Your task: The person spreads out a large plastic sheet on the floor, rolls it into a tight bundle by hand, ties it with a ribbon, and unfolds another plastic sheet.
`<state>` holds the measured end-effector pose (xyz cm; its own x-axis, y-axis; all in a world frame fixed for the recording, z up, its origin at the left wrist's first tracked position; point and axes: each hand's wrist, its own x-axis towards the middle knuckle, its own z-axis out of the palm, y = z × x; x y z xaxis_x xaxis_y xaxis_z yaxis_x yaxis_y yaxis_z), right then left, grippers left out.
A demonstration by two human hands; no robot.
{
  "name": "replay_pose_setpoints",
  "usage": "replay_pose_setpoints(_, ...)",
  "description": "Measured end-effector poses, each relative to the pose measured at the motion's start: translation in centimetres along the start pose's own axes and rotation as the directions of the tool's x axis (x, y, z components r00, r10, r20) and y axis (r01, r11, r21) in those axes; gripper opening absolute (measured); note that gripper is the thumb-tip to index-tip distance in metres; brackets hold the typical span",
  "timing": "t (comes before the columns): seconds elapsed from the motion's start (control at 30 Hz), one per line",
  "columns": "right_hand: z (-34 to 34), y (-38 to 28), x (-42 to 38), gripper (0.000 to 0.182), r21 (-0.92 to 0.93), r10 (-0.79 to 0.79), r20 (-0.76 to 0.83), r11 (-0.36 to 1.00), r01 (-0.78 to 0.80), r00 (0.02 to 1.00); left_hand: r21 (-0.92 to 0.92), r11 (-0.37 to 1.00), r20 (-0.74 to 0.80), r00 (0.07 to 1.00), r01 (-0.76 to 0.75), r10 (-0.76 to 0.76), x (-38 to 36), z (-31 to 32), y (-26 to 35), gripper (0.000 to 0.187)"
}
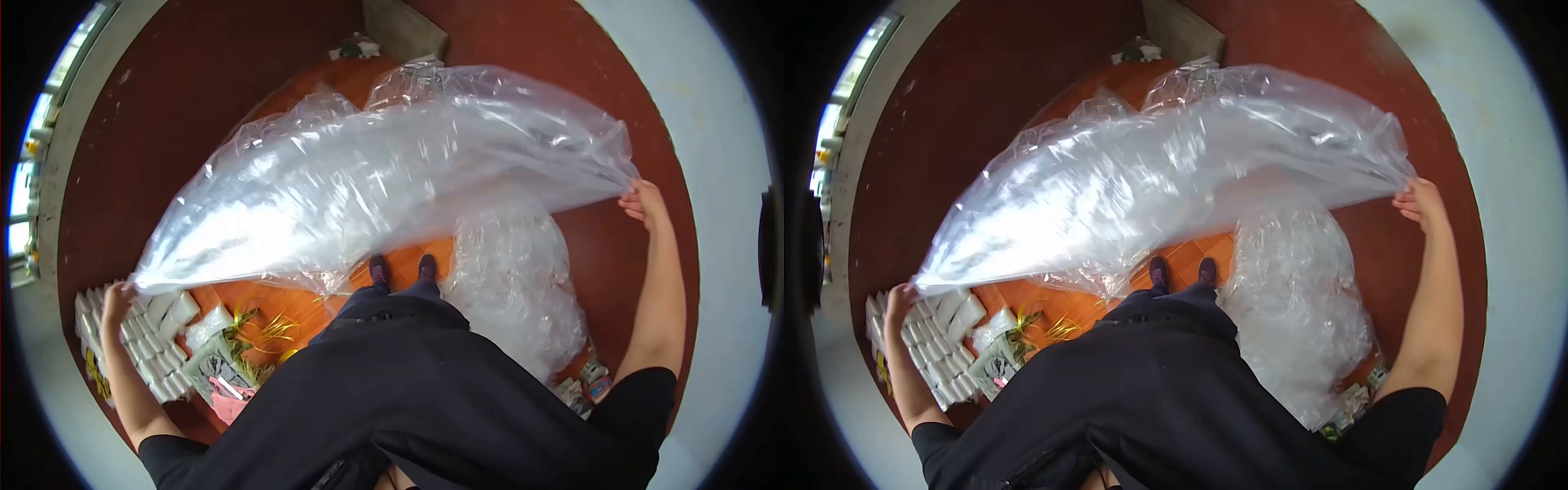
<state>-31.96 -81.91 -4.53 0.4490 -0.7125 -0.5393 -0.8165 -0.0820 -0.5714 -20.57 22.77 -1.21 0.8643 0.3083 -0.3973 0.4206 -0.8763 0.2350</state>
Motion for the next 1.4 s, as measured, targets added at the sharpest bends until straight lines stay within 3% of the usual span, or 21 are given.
replay_pose_setpoints(0.03, -0.6, -2.5, -0.5, 0.024, -0.021, 0.002, -0.046, 1.000, -0.003, 0.999, 0.157, 0.982, 0.031, 0.995, -0.101, 0.098, -3.7, 1.8, 5.4, 0.020)
replay_pose_setpoints(0.07, -4.2, -2.1, 7.7, 0.025, 0.150, -0.095, 0.162, 0.986, 0.070, 0.982, 0.275, 0.788, 0.237, 0.833, -0.551, 0.499, -3.1, 3.4, 4.4, 0.011)
replay_pose_setpoints(0.1, -4.1, -6.9, 8.0, 0.025, 0.393, -0.208, 0.196, 0.912, 0.118, 0.958, 0.525, 0.468, 0.489, 0.702, -0.711, 0.518, -5.1, 5.4, 8.2, 0.009)
replay_pose_setpoints(0.13, -5.1, -12.3, 9.6, 0.025, 0.343, -0.296, 0.195, 0.914, 0.218, 0.935, 0.454, 0.777, 0.333, 0.893, -0.435, 0.305, -8.2, 8.9, 14.0, 0.011)
replay_pose_setpoints(0.17, -3.7, -19.1, 5.8, 0.028, 0.341, -0.510, 0.048, 0.816, 0.466, 0.859, 0.354, 0.326, 0.753, 0.474, -0.876, 0.456, -8.1, 11.5, 16.2, 0.010)
replay_pose_setpoints(0.2, -2.7, -24.2, 3.3, 0.029, 0.348, -0.631, 0.013, 0.730, 0.588, 0.776, 0.114, 0.627, 0.753, 0.478, -0.771, 0.452, -11.1, 13.2, 22.2, 0.010)
replay_pose_setpoints(0.27, -0.4, -30.5, -2.0, 0.033, 0.406, -0.780, 0.030, 0.581, 0.706, 0.625, -0.343, 0.724, 0.758, 0.279, -0.599, 0.590, -15.7, 12.2, 33.2, 0.014)
replay_pose_setpoints(0.33, 1.5, -32.0, -5.7, 0.038, 0.455, -0.842, 0.070, 0.505, 0.734, 0.535, -0.527, 0.504, 0.251, 0.441, -0.685, 0.862, -13.7, 9.6, 35.9, 0.022)
replay_pose_setpoints(0.37, 2.1, -31.7, -6.4, 0.041, 0.470, -0.856, 0.101, 0.490, 0.734, 0.507, -0.818, 0.430, -0.046, 0.790, -0.381, 0.612, -13.6, 7.5, 38.0, 0.033)
replay_pose_setpoints(0.4, 2.5, -30.9, -6.6, 0.044, 0.482, -0.865, 0.147, 0.486, 0.729, 0.479, -0.974, 0.098, -0.039, 0.576, -0.205, 0.817, -11.6, 3.5, 39.8, 0.033)
replay_pose_setpoints(0.47, 3.6, -27.6, -5.0, 0.050, 0.502, -0.866, 0.256, 0.499, 0.707, 0.430, -0.968, -0.126, -0.228, 0.551, -0.216, 0.803, -8.8, -2.3, 40.4, 0.033)
replay_pose_setpoints(0.6, 10.7, -11.4, -0.2, 0.038, 0.436, -0.568, -0.129, 0.703, 0.561, 0.813, -0.872, -0.030, -0.423, 0.719, -0.489, 0.551, -4.8, -9.5, 35.4, 0.034)
replay_pose_setpoints(0.73, 23.7, 7.3, 2.4, 0.059, -0.109, -0.115, 0.394, 0.979, 0.171, 0.912, -0.802, 0.217, -0.474, 0.815, -0.556, 0.335, -1.9, -13.5, 27.3, 0.035)
replay_pose_setpoints(0.83, 35.5, 13.2, -7.1, 0.094, -0.128, 0.185, 0.745, 0.983, -0.134, 0.641, -0.773, 0.380, -0.476, 0.860, -0.508, 0.181, -0.6, -15.3, 20.6, 0.036)
replay_pose_setpoints(0.97, 48.9, 19.9, -15.1, 0.057, -0.273, 0.380, 0.895, 0.882, -0.385, 0.233, -0.767, 0.510, -0.456, 0.890, -0.389, -0.006, 0.3, -16.0, 12.9, 0.037)
replay_pose_setpoints(1.03, 50.9, 17.4, -16.8, 0.040, 0.022, -0.048, 0.999, 0.738, -0.674, -0.020, -0.778, 0.530, -0.435, 0.898, -0.337, -0.069, 1.3, -16.1, 10.0, 0.038)
replay_pose_setpoints(1.1, 52.0, 15.9, -12.2, 0.033, 0.213, -0.129, 0.976, 0.732, -0.648, 0.176, -0.795, 0.520, -0.424, 0.900, -0.314, -0.105, 1.5, -16.8, 6.7, 0.039)
replay_pose_setpoints(1.13, 48.1, 12.7, -8.7, 0.024, 0.405, -0.078, 0.839, 0.750, -0.522, 0.539, -0.804, 0.512, -0.410, 0.905, -0.302, -0.110, 2.0, -17.0, 5.6, 0.039)
replay_pose_setpoints(1.23, 31.9, -0.3, 5.7, 0.026, 0.790, -0.396, 0.586, 0.475, -0.388, 0.707, -0.834, 0.461, -0.383, 0.919, -0.303, -0.088, 3.7, -18.5, 3.2, 0.041)
replay_pose_setpoints(1.3, 16.6, -11.3, 1.7, 0.026, 0.967, -0.478, 0.219, 0.224, -0.122, 0.851, -0.859, 0.416, -0.358, 0.931, -0.298, -0.074, 4.1, -19.6, 0.8, 0.041)
replay_pose_setpoints(1.4, 7.8, -12.3, -7.2, 0.049, 0.909, -0.463, -0.194, 0.247, 0.336, 0.865, -0.915, 0.340, -0.238, 0.971, -0.216, -0.023, 4.2, -18.5, -5.3, 0.043)
